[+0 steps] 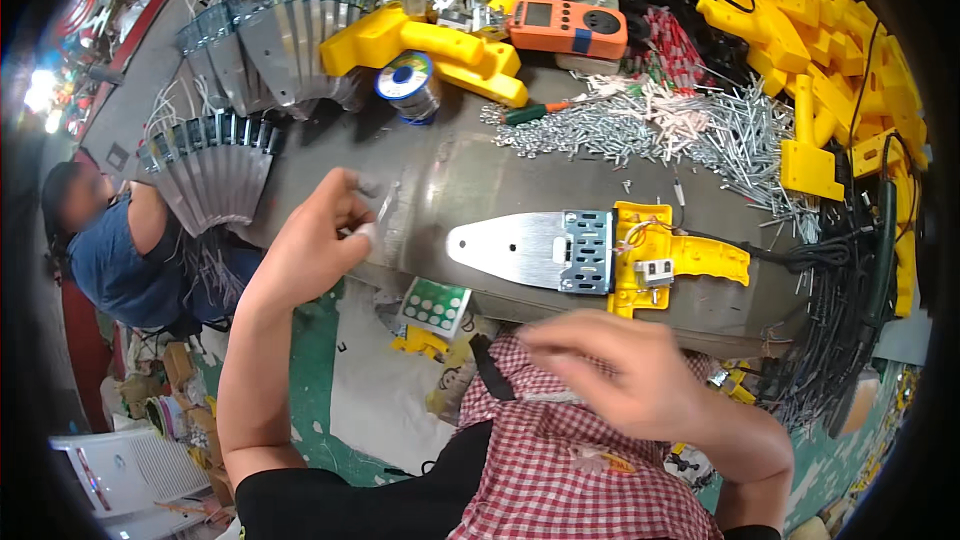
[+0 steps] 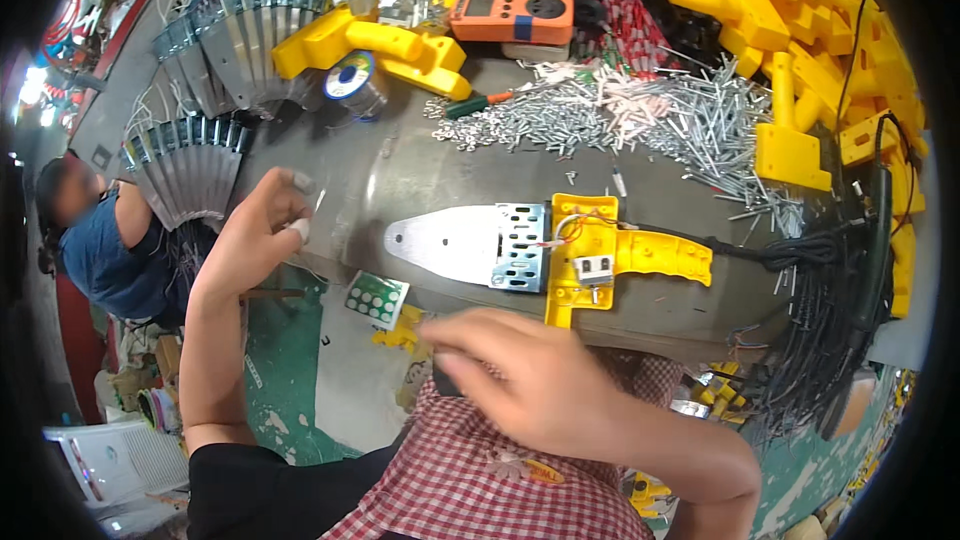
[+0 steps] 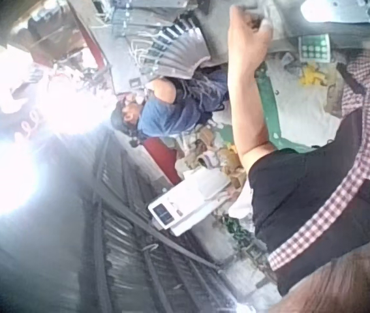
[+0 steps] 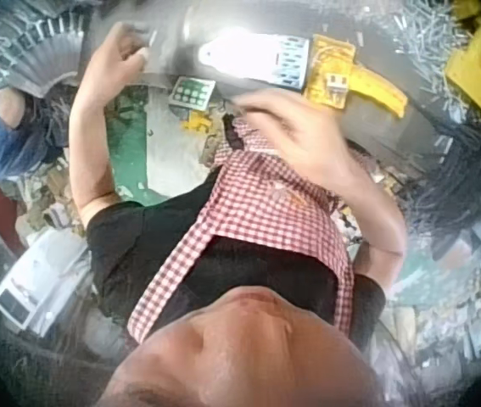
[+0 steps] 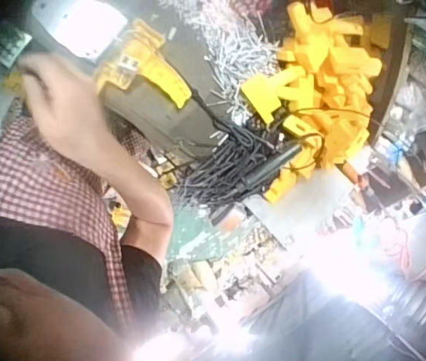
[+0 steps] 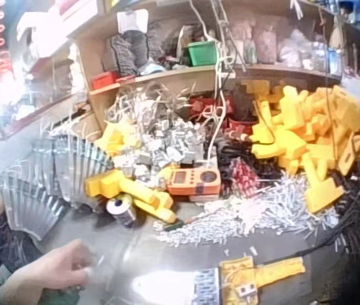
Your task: Assembling and soldering internal electrical components for a yellow plastic device handle.
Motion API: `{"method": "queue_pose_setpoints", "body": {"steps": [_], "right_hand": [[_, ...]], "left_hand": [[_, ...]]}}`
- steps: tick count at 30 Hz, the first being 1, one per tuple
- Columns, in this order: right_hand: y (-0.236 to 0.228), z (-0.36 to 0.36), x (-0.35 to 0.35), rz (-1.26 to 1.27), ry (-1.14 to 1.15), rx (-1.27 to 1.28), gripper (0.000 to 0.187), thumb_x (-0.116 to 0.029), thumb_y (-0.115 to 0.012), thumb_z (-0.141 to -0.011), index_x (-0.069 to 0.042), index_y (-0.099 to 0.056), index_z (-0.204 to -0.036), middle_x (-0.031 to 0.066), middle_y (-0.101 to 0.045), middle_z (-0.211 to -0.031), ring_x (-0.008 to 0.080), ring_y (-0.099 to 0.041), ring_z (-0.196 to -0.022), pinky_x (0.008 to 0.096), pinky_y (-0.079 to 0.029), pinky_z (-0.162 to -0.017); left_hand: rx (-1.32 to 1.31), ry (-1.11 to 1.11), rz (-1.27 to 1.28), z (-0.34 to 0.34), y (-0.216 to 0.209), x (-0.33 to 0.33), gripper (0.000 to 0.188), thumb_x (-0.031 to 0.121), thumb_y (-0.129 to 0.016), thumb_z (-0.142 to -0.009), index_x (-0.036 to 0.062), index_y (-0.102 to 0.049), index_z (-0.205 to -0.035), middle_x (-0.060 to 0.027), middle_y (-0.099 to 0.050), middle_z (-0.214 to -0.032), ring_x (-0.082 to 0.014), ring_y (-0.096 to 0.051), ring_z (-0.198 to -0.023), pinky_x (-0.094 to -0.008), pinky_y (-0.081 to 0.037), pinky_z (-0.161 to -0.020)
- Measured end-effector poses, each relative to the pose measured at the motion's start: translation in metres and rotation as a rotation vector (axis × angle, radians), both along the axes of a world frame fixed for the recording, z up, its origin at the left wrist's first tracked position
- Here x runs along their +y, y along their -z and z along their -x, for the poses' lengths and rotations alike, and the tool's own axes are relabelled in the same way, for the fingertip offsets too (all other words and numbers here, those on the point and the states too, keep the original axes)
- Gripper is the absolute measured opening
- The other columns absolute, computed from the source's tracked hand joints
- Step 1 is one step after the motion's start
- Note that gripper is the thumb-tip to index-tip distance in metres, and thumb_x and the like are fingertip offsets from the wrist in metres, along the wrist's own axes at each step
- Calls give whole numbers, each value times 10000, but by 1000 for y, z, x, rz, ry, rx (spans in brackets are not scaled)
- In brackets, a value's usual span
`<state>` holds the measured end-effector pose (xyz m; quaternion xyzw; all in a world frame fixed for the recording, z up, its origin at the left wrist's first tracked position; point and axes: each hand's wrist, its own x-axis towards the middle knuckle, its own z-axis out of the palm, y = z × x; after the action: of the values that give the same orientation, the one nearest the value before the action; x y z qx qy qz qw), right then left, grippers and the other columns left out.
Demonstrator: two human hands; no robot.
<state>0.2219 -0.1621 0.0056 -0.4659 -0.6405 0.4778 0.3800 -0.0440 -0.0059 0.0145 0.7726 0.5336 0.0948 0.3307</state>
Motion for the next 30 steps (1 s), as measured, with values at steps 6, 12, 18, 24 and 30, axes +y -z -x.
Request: {"method": "queue_pose_setpoints", "body": {"steps": [6,12,18,24,30], "right_hand": [[40,96,30,230,-91,210,344,-234,-529,-940,0,-518,-1192,145,-628,-1046,204,-622,-952,320,-467,-854],[25,67,33,289,121,344,356,-170,-632,-881,-11,-459,-1149,60,-592,-850,88,-543,-732,250,-445,-644],[28,72,45,196,64,593,406,-190,-506,-952,20,-387,-1279,58,-508,-679,106,-469,-622,277,-430,-593],[-9,-8,2,415,144,337,241,-157,-443,-975,32,-533,-1096,86,-553,-693,170,-547,-627,321,-454,-592],[-43,-53,22,-75,142,-554,112,-108,-557,-877,-23,-584,-946,170,-625,-776,362,-614,-731,416,-492,-640]], "left_hand": [[-597,-35,446,-34,-27,2,314,10,-533,-826,0,-430,-1122,-54,-528,-888,-135,-565,-728,-277,-478,-606],[-1030,-183,635,-50,-15,-2,290,15,-506,-845,19,-441,-1127,-70,-544,-920,-165,-574,-751,-273,-482,-610],[-1296,-214,553,-88,-14,14,283,39,-479,-876,18,-458,-1157,-88,-560,-974,-143,-535,-787,-229,-453,-619],[-468,-97,-498,-79,7,24,193,38,-563,-838,7,-563,-1029,-112,-589,-958,-202,-596,-843,-283,-487,-739],[-344,701,-665,-133,-25,-54,335,50,-621,-691,5,-600,-1022,-122,-594,-874,-240,-618,-794,-310,-513,-589]]}}
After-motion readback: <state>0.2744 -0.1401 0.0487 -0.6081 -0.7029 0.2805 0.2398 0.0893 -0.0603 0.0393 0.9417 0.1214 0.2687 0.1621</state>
